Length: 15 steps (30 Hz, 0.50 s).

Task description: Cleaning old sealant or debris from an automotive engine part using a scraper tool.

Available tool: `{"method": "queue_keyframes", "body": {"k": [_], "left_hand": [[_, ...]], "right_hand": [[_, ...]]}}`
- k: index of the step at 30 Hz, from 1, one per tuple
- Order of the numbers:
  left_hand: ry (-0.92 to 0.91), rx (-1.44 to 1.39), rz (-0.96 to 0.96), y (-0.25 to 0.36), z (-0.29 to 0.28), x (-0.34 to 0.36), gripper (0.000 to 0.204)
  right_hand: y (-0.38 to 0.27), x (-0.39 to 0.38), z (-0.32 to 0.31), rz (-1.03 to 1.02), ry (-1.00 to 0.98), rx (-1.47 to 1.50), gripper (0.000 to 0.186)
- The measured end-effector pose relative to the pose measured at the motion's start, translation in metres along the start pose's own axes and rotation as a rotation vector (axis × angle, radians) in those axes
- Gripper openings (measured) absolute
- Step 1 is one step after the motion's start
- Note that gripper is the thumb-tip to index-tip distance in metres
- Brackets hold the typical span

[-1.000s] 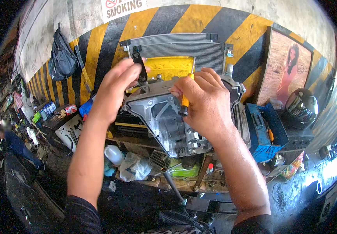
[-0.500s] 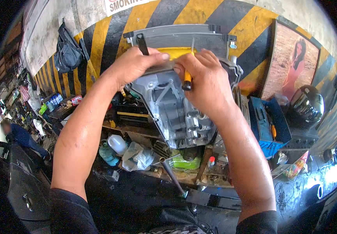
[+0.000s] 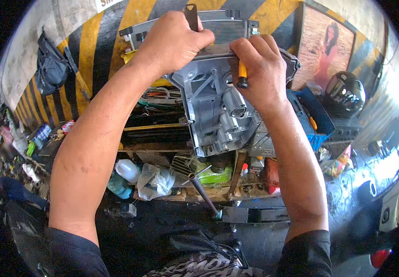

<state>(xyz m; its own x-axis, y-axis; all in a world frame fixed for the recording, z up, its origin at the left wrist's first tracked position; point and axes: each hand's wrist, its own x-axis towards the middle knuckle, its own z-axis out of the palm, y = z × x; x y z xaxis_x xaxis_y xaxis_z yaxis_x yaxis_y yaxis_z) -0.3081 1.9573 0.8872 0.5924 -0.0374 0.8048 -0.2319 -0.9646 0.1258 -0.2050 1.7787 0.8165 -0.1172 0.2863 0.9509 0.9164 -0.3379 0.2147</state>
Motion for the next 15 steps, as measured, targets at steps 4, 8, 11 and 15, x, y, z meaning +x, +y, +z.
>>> {"method": "queue_keyframes", "body": {"k": [4, 8, 11, 15], "left_hand": [[0.042, -0.009, 0.022, 0.001, -0.003, -0.019, 0.036], [0.030, -0.182, -0.016, -0.005, -0.007, -0.019, 0.045], [0.030, -0.239, -0.050, -0.005, -0.010, -0.018, 0.049], [0.117, -0.192, -0.022, 0.007, 0.000, -0.049, 0.051]], "right_hand": [[-0.018, -0.004, 0.002, -0.044, 0.098, -0.048, 0.037], [-0.034, -0.003, 0.006, -0.024, 0.151, -0.101, 0.035], [-0.040, 0.000, 0.009, 0.023, 0.152, -0.155, 0.032], [-0.036, -0.008, 0.010, 0.066, 0.161, -0.173, 0.028]]}}
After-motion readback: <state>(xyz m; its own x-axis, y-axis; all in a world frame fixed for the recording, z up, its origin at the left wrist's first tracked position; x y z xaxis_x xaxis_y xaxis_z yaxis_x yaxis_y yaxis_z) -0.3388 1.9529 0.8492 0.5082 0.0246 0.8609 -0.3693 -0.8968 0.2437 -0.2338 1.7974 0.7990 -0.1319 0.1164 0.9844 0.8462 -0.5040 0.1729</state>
